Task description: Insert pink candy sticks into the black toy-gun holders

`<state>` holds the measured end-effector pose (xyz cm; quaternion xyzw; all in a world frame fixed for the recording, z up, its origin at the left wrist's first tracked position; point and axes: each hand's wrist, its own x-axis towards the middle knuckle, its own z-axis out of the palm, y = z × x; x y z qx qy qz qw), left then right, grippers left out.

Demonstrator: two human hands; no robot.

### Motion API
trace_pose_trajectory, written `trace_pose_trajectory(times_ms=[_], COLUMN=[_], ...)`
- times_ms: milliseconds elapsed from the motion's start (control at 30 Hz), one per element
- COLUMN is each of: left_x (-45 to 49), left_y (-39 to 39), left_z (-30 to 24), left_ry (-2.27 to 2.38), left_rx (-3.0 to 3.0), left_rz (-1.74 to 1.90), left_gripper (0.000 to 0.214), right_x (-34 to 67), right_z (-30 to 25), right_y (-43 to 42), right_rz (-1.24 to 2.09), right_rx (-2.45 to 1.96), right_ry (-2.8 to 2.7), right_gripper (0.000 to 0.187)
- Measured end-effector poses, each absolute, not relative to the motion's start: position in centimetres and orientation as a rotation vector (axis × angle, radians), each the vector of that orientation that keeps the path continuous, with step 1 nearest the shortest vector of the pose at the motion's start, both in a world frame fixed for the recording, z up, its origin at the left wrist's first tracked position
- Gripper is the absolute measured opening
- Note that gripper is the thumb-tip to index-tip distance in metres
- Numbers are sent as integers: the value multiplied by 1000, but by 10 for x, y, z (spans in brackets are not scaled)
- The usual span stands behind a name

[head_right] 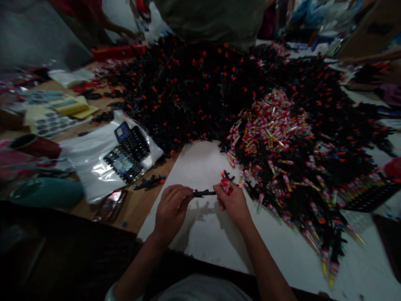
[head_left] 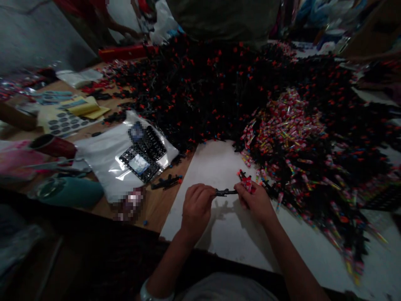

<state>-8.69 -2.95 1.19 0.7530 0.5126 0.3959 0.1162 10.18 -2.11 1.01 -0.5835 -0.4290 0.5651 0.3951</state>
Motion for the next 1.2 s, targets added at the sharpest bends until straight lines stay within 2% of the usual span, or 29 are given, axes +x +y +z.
trace_pose_trajectory(times_ms=[300,333,400,467,567,667,767,900,1200], left_x=[-74,-72,-65,-56,-45,-36,-34,-34,-32], left_y=[-41,-41,-44,-47,-52,-53,-51,-50,-52], left_z=[-4,-2,1,4,3,2,5,12,10], left_ry=[1561,1584,1551,1358,1154,1201,1217,1252,1290], left_rx=[1943,1837,1475,1081,750,614,598,666,743], left_rz=[1309,1351,1399,1298,1049,1042,1050,1025,1027], left_gripper=[8,13,39,54,40,29,27,23,20], right_x=[112,111,108,107,109,116,126,131,124], right_z=[-2,-1,2,4,2,-2,-5,-4,2], right_y=[-42,-42,-43,-45,-50,-54,-55,-54,-52], right_rz=[1631,1600,1506,1400,1385,1492,1539,1551,1514], right_rx=[-1424,-1416,-1407,-1415,-1383,-1298,-1273,-1340,-1418], right_ry=[-833,-808,-791,-845,-1035,-1206,-1212,-1158,-1187], right_gripper=[40,40,38,35,30,33,41,33,30])
